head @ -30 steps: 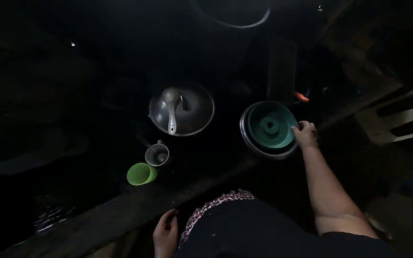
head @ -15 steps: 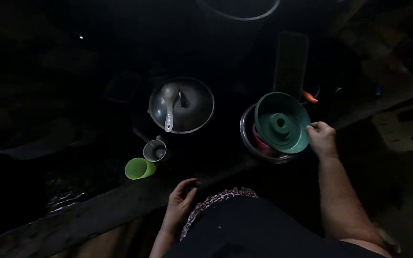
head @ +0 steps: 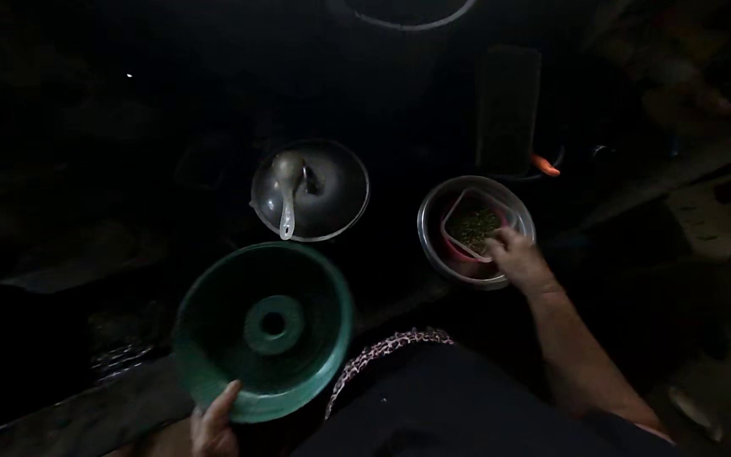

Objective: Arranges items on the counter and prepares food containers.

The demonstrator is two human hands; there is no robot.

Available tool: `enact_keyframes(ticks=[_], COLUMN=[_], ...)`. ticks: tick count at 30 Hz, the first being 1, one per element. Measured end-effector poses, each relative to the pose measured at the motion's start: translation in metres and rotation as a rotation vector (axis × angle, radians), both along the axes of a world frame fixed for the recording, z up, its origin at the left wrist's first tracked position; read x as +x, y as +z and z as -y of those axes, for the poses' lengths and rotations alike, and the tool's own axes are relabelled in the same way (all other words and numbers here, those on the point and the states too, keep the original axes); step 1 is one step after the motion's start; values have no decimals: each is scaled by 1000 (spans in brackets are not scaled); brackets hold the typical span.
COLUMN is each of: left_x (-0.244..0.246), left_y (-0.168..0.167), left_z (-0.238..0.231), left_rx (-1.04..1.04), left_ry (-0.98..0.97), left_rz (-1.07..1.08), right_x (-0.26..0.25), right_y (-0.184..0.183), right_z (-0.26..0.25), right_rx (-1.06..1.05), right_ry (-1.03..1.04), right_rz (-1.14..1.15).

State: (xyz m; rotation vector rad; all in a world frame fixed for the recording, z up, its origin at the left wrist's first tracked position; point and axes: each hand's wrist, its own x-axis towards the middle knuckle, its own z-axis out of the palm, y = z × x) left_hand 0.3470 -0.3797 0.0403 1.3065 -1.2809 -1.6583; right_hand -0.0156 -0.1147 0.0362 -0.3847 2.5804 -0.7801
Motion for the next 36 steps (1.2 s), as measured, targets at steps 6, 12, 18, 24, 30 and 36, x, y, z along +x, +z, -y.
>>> enact_keyframes(ticks=[6,12,18,24,30,36], left_x=[82,102,116,122,128,119], left_y=[-29,-64,-80,-80,-82,-92], left_z=[17,8,7,4,11,18], left_rx=[-18,197,303,271,248,281], left_ry=[340,798,908,804,651,633], left_rz=[-234,-164,-164,-132,-126,-9], right_x=[-39,-51,-66,-41,-36,-32], right_y=[-25,-69,-94,-78,-70,-76], right_z=[-8,-7,-4,24,32,15], right_rx=[300,121,-94,-116,-53,155], right_ry=[-208,-397,-654,-632,-644,-473], right_rz=[133,200,339,447,401,251])
